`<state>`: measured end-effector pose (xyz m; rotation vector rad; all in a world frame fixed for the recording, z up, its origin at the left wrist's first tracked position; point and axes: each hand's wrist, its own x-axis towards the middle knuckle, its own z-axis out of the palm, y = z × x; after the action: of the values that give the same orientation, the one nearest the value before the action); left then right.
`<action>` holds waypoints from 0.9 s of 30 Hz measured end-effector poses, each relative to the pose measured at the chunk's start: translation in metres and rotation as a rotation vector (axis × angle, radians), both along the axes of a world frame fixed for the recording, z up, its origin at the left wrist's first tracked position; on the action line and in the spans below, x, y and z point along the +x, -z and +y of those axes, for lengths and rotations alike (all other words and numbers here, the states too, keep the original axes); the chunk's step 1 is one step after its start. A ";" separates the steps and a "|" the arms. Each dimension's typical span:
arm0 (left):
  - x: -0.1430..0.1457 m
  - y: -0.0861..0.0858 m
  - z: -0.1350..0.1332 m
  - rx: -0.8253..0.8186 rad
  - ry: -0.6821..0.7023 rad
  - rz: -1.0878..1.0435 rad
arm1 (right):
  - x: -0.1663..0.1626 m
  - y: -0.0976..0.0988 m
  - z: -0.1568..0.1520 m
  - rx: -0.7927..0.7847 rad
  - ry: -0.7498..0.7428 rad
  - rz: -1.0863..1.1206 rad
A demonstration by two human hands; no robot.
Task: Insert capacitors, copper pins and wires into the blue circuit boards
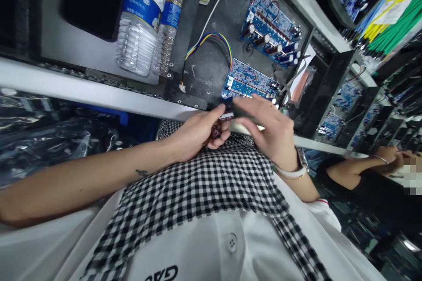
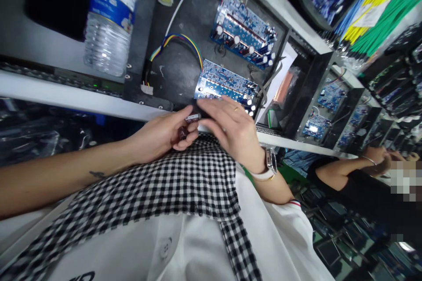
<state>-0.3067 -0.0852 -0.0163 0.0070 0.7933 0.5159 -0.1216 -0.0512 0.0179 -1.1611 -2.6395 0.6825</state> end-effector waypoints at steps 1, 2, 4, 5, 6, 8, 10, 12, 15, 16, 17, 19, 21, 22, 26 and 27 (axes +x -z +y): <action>0.000 0.000 0.000 0.016 0.008 -0.003 | -0.005 -0.002 -0.002 -0.013 0.013 0.012; 0.000 0.001 -0.001 0.024 0.015 -0.005 | -0.009 -0.001 -0.002 -0.001 0.029 0.009; -0.001 0.001 -0.002 0.032 0.034 -0.004 | -0.013 0.005 0.002 0.073 0.076 -0.031; -0.001 0.001 -0.003 0.044 0.053 -0.001 | -0.015 0.011 0.006 0.110 0.098 -0.057; -0.002 0.001 -0.004 0.065 0.079 0.006 | -0.015 0.016 0.009 0.136 0.107 -0.077; -0.004 -0.001 -0.005 0.136 0.146 0.019 | -0.014 0.025 0.016 0.148 0.093 -0.095; -0.008 -0.003 -0.005 0.249 0.226 0.038 | -0.014 0.029 0.019 0.145 0.080 -0.092; -0.016 -0.007 -0.003 0.434 0.323 0.098 | -0.014 0.029 0.018 0.123 0.083 -0.089; -0.030 -0.017 0.001 0.825 0.484 0.330 | -0.016 0.025 0.015 0.073 0.097 -0.114; -0.035 -0.020 0.003 0.952 0.526 0.420 | -0.017 0.023 0.015 0.069 0.096 -0.130; -0.040 -0.023 0.006 1.061 0.551 0.505 | -0.018 0.022 0.015 0.078 0.086 -0.146; -0.047 -0.028 0.011 1.224 0.530 0.688 | -0.019 0.019 0.016 0.123 0.016 -0.179; -0.051 -0.028 0.020 1.332 0.423 0.930 | -0.020 0.018 0.018 0.194 -0.100 -0.216; -0.051 -0.025 0.026 1.376 0.366 1.062 | -0.020 0.018 0.018 0.231 -0.154 -0.233; -0.041 -0.009 0.057 1.525 0.466 1.470 | -0.025 0.027 0.020 0.360 -0.227 -0.247; -0.038 -0.005 0.063 1.539 0.575 1.548 | -0.027 0.029 0.021 0.383 -0.240 -0.242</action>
<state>-0.3445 -0.0226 -0.0110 2.2146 1.5694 0.3770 -0.1490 -0.0307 -0.0116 -0.8732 -2.9621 0.0545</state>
